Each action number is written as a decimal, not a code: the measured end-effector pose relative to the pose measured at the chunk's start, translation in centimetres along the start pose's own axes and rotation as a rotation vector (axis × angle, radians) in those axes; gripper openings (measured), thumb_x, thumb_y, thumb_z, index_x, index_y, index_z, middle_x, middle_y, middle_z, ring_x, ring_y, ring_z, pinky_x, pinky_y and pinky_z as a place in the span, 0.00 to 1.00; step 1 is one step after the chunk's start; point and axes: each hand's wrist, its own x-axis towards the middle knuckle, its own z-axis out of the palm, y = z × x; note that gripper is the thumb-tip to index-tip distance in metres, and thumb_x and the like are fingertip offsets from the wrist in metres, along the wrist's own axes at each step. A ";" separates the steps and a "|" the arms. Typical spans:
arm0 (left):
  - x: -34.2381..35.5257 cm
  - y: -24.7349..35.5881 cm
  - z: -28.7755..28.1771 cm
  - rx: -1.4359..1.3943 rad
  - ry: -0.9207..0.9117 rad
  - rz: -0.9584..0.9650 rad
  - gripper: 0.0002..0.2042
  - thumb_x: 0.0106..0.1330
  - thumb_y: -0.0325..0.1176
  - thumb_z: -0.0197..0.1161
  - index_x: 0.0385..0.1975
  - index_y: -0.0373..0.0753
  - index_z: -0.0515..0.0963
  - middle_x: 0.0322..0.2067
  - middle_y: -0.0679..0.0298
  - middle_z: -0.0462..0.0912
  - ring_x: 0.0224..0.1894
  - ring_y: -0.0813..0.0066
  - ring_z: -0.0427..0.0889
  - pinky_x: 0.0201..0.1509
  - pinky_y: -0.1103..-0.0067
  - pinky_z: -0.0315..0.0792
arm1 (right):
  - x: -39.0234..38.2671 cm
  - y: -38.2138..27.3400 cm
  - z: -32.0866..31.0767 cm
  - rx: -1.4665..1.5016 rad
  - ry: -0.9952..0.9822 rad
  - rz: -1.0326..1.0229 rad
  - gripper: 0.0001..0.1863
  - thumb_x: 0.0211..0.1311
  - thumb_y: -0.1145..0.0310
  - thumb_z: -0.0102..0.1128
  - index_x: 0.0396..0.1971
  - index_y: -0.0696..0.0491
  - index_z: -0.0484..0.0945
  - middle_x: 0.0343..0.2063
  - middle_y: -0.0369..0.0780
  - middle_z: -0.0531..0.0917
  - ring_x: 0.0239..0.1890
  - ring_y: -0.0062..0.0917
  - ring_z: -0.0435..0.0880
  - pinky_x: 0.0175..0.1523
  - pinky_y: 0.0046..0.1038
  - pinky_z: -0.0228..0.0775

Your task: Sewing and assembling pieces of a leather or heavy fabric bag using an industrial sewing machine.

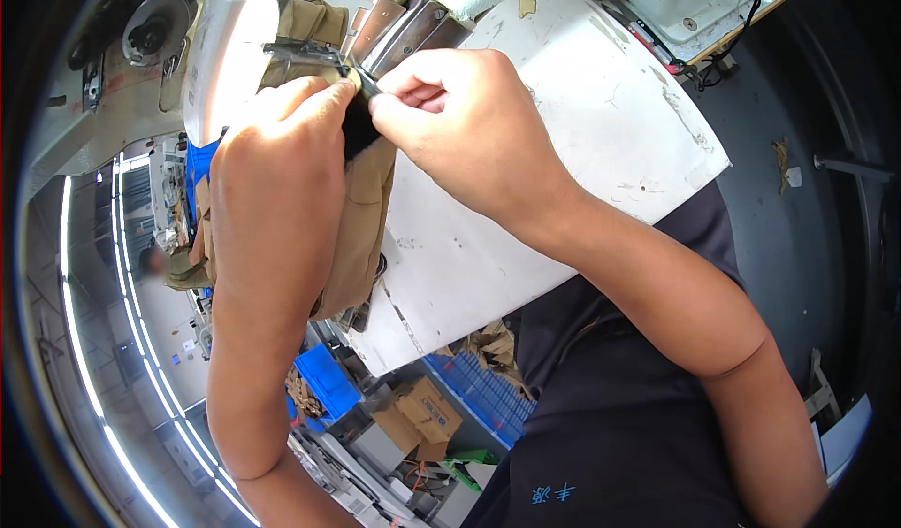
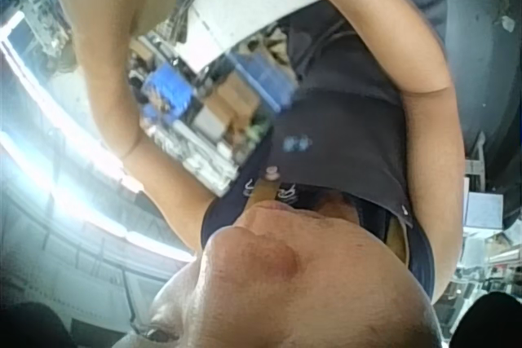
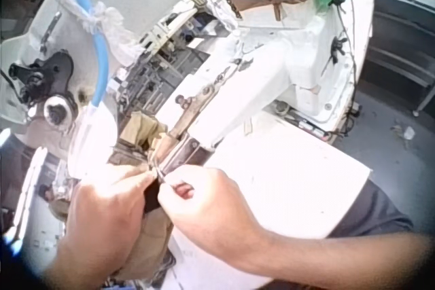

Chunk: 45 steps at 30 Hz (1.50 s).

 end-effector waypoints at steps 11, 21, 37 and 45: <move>0.4 2.6 1.0 -0.261 0.101 -0.441 0.10 0.66 0.28 0.66 0.42 0.31 0.89 0.28 0.45 0.87 0.26 0.58 0.88 0.35 0.71 0.78 | 0.9 -1.7 -1.6 -0.266 -0.118 -0.002 0.13 0.56 0.70 0.62 0.16 0.60 0.72 0.16 0.52 0.76 0.21 0.49 0.75 0.31 0.42 0.68; 1.0 6.0 2.7 -0.369 0.359 -0.726 0.10 0.66 0.28 0.68 0.40 0.28 0.89 0.28 0.48 0.89 0.28 0.65 0.90 0.37 0.73 0.80 | 1.6 0.9 -1.6 0.065 -0.134 0.071 0.16 0.60 0.70 0.61 0.17 0.62 0.70 0.12 0.42 0.66 0.18 0.24 0.62 0.26 0.33 0.60; -7.5 7.0 3.9 -0.906 0.501 -0.829 0.22 0.78 0.27 0.60 0.69 0.28 0.72 0.49 0.57 0.87 0.43 0.77 0.85 0.51 0.79 0.81 | 0.3 0.8 -1.9 -0.157 -0.159 -0.095 0.13 0.65 0.63 0.66 0.29 0.58 0.83 0.20 0.40 0.82 0.22 0.25 0.79 0.33 0.31 0.72; -9.6 1.3 7.0 -1.630 0.485 -1.042 0.25 0.78 0.38 0.61 0.69 0.31 0.70 0.61 0.53 0.80 0.58 0.68 0.82 0.62 0.71 0.77 | -0.4 -1.1 -0.6 0.378 -0.179 0.334 0.08 0.64 0.72 0.68 0.36 0.62 0.84 0.27 0.37 0.86 0.29 0.18 0.82 0.35 0.25 0.74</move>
